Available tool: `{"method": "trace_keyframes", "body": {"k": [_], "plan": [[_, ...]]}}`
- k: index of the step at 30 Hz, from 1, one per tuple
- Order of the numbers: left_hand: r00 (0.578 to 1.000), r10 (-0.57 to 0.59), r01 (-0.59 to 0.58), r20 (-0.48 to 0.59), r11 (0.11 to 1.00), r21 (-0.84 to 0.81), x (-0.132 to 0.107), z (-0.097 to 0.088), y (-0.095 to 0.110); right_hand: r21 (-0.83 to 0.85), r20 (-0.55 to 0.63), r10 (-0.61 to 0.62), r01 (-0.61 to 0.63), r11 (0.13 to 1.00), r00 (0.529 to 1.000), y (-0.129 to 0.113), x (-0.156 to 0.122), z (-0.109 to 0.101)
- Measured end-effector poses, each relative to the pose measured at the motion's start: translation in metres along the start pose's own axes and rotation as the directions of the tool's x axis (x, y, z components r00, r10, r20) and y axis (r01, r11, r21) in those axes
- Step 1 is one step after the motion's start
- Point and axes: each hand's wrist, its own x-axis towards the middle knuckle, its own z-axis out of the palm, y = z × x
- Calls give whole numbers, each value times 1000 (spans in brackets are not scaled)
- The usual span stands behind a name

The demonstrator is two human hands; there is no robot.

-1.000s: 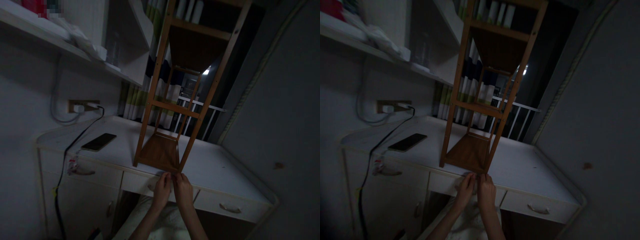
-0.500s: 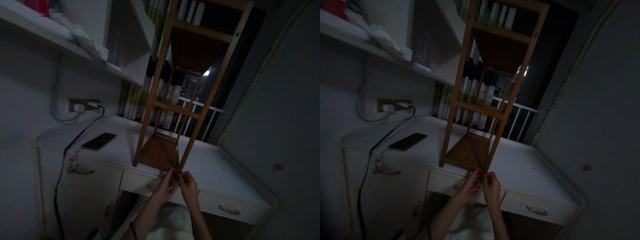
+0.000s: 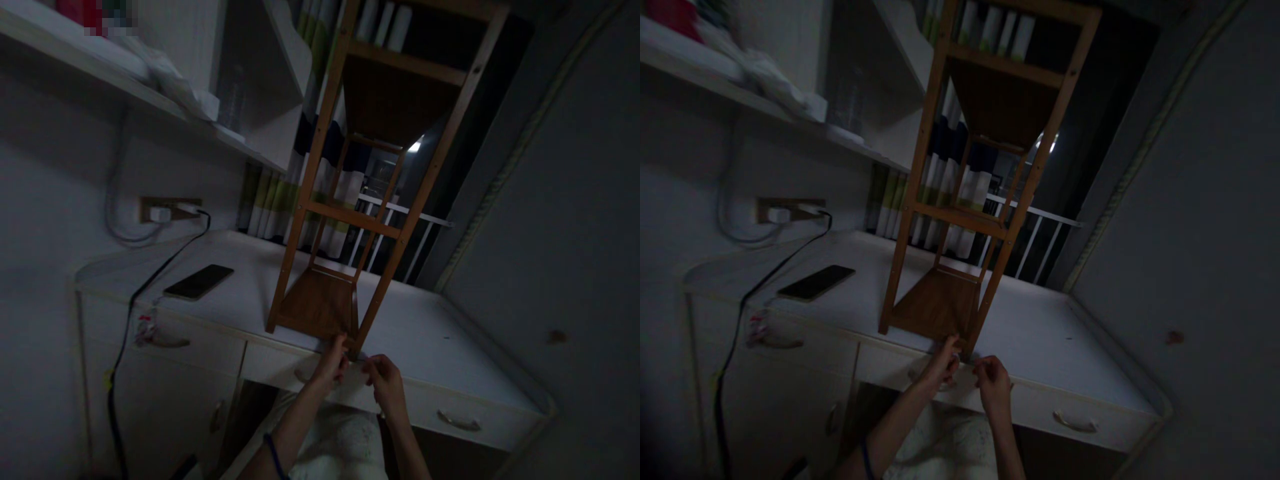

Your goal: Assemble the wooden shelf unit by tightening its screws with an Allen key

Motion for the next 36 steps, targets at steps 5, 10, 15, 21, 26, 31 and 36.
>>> {"method": "trace_keyframes", "body": {"k": [5,10,15,21,26,31,36], "plan": [[999,24,-25,36,999,27,-3,-3,2,-18,64,-9,11,1000,998,14,-4,0],[998,34,-36,47,999,40,-7,-4,6,-29,118,-11,15,999,993,23,-8,6],[998,42,-45,50,997,56,-7,-4,6,-13,148,-9,11,1000,989,29,-9,13],[998,54,-57,41,995,80,-3,-4,4,14,151,2,-4,1000,989,27,-12,21],[994,108,-106,-3,981,160,-6,-6,-1,34,136,37,-42,999,990,20,-14,26],[836,534,-463,-126,810,360,-39,-45,-5,105,99,148,-158,982,984,23,-14,30],[494,741,-582,-454,670,461,-62,-116,26,154,100,178,-191,969,979,23,-15,38]]}}
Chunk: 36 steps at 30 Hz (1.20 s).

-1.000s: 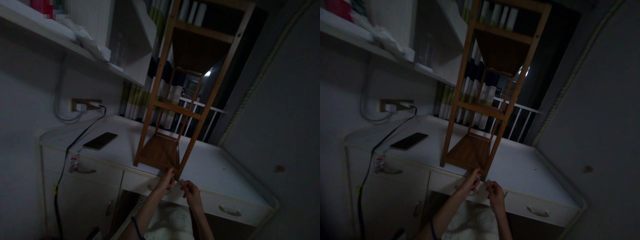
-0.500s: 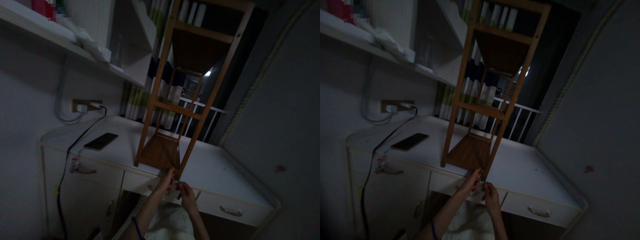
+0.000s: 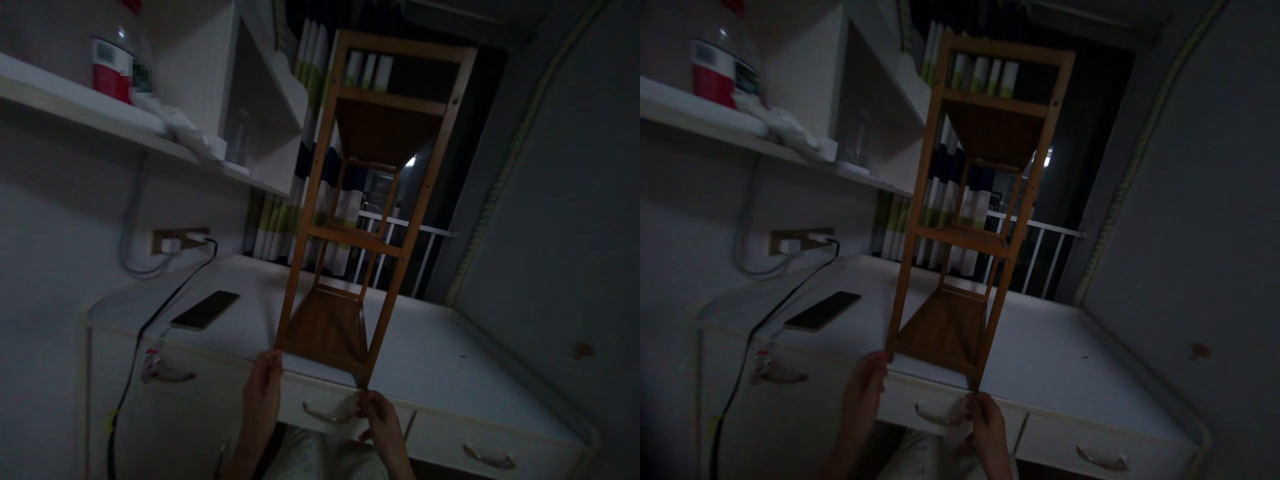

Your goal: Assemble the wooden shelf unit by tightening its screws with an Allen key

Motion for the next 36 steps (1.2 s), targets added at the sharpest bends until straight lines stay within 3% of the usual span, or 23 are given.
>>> {"method": "trace_keyframes", "body": {"k": [3,5,8,11,13,14,16,20,26,28,32,34,36], "plan": [[996,27,-26,-81,1000,7,22,-19,0,1,-5,-11,11,1000,1000,-4,-1,6],[1000,11,-11,-4,999,39,20,-19,-3,-7,-7,-23,23,1000,1000,-7,0,11],[974,-105,102,203,994,25,-5,-1,-12,-16,-16,-46,46,999,999,-10,1,16],[837,-290,293,464,954,69,-39,29,-18,-31,-15,-60,60,998,998,-12,2,17],[750,-360,359,554,926,115,-53,49,-17,-44,-11,-62,61,997,998,-14,3,16],[721,-374,374,583,919,126,-58,57,-16,-54,-9,-64,63,997,998,-15,3,14],[702,-366,359,611,923,141,-61,71,-13,-74,-18,-87,86,994,996,-17,3,13],[702,-288,271,651,954,130,-58,84,-16,-108,-34,-175,171,979,984,-19,5,12],[773,-207,205,600,976,72,-53,90,-26,-293,-34,-223,204,934,974,-23,0,10],[791,-178,169,585,983,71,-49,91,-20,-466,-70,-269,207,861,961,-29,-8,8],[823,-76,18,563,994,109,-40,93,0,-809,-100,-443,187,558,891,-45,-20,8],[826,-26,-45,564,993,111,-38,95,10,-854,-86,-487,187,486,869,-51,-21,9],[824,16,-91,567,990,105,-37,98,19,-858,-74,-502,202,473,862,-55,-17,11]]}}
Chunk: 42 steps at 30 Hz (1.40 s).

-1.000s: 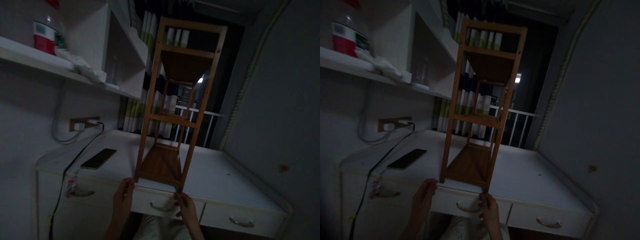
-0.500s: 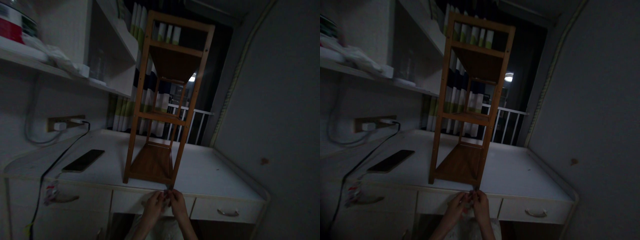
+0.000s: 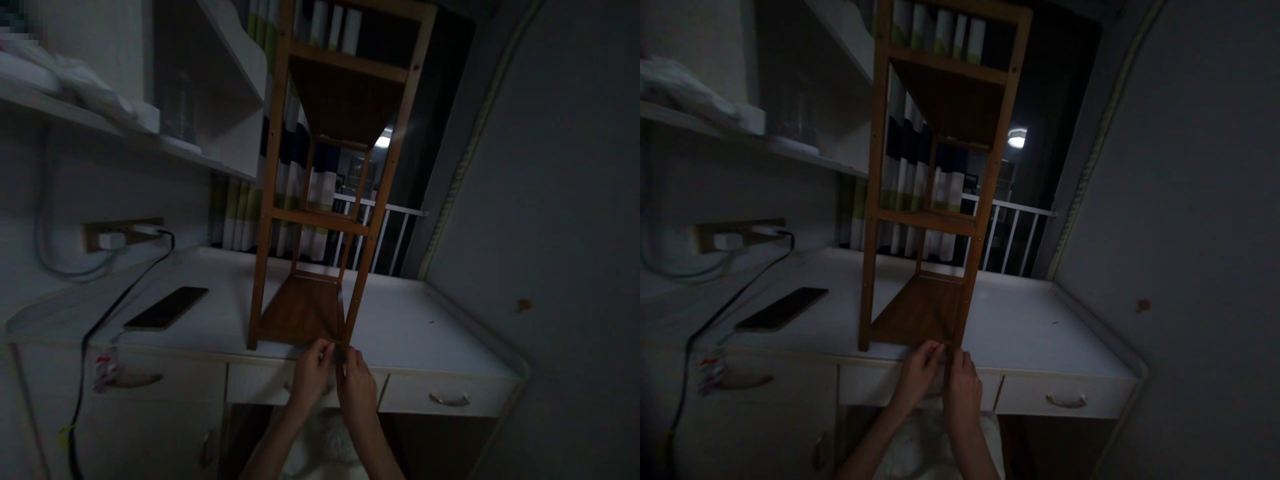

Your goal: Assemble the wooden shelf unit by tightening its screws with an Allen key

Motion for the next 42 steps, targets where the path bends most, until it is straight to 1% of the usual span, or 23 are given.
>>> {"method": "trace_keyframes", "body": {"k": [2,4,6,8,11,13,14,18,22,28,32,36,39,41,42], "plan": [[999,52,-52,-5,999,9,2,2,7,56,-4,-14,14,998,1000,0,5,0],[994,105,-105,2,994,-2,3,5,11,161,-11,-4,6,987,1000,1,10,-1],[991,132,-132,17,991,-32,2,7,12,300,3,24,-24,954,1000,5,14,-3],[992,125,-123,25,990,-68,-1,9,11,431,33,76,-83,899,997,11,17,-4],[997,63,-59,44,994,-89,-9,13,6,611,131,188,-229,758,973,25,21,-4],[997,4,4,82,995,-99,-14,15,1,681,207,234,-312,662,950,35,21,-1],[995,-32,42,93,993,-108,-16,17,-1,699,235,244,-338,630,941,40,21,1],[981,-179,190,78,968,-163,-21,23,-11,726,276,289,-396,563,917,53,13,9],[972,-211,227,106,959,-172,-22,24,-18,742,300,307,-423,520,903,55,4,15],[957,-232,266,172,941,-210,-23,26,-25,758,305,283,-412,505,909,50,-6,23],[926,-288,355,244,886,-299,-23,30,-32,762,279,282,-390,517,918,43,-11,27],[915,-306,383,263,863,-329,-24,32,-37,730,159,268,-296,616,950,38,-13,28],[903,-329,412,275,845,-342,-27,32,-41,684,120,248,-261,681,961,35,-15,25],[880,-366,461,303,814,-353,-28,35,-45,641,117,229,-249,726,966,33,-17,23],[858,-392,500,333,787,-362,-29,37,-47,612,120,220,-246,752,968,32,-18,22]]}}
